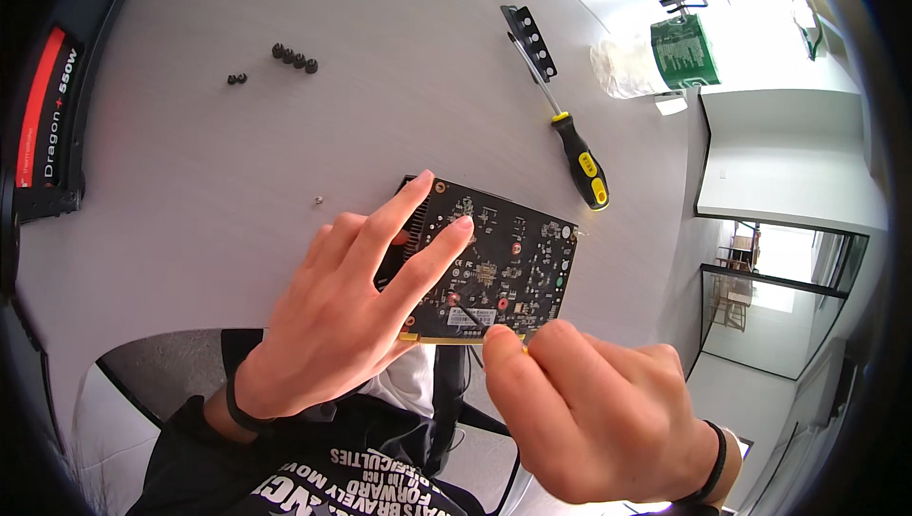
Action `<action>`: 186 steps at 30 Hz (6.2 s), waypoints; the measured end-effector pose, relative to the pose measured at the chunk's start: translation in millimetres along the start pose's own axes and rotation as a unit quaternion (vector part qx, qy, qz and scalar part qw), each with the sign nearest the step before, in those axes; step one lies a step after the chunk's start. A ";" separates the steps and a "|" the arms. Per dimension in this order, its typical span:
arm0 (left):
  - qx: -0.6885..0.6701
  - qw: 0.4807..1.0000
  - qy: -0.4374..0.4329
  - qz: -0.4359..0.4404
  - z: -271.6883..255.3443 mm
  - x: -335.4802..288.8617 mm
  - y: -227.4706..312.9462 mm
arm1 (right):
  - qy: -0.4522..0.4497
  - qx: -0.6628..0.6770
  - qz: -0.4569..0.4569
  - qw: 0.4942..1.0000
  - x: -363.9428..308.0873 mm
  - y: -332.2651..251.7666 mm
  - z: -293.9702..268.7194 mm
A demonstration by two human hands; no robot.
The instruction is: The person uses a screwdriver to remove several screws from the backplate of a graphics card on a desk. They place the removed screws onto the desk surface and continue unscrewing different parts of the card's board.
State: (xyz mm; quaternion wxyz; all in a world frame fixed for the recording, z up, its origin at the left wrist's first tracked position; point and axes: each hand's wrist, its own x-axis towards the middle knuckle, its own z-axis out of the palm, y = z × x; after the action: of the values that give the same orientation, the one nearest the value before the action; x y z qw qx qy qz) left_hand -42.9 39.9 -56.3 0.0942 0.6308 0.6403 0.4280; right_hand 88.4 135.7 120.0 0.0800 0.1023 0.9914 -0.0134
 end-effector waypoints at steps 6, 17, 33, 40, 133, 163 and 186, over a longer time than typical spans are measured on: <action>-0.004 1.000 0.000 0.003 0.7 -0.8 0.7 | 0.002 0.011 0.011 1.000 -1.8 -1.0 -1.4; 0.013 1.000 -0.018 0.014 0.7 -1.1 -4.9 | 0.106 0.380 0.047 0.918 8.4 1.6 16.7; -0.013 0.999 -0.036 -0.016 -7.5 2.2 3.1 | 0.134 0.749 -0.239 0.603 34.8 50.1 61.1; -0.030 0.997 -0.055 -0.032 -11.0 2.0 4.3 | 0.196 0.771 -0.218 0.565 24.1 45.3 71.2; 0.050 0.998 -0.035 -0.012 -11.6 -2.3 4.0 | -0.157 -0.167 -0.184 0.956 19.2 -6.5 -30.7; -0.001 0.999 -0.011 -0.046 -25.0 -0.5 15.1 | -0.064 -0.077 0.003 0.995 11.4 -22.0 -29.0; 0.047 0.999 0.004 -0.014 -9.1 -3.2 4.8 | -0.189 -0.221 -0.125 0.949 24.2 -17.3 -23.6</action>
State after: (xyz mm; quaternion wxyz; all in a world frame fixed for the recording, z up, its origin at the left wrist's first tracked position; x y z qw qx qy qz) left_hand -44.8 32.5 -48.9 0.0681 0.6239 0.6686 0.3989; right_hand 57.8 124.7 139.6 0.2837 -0.0475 0.9413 0.1766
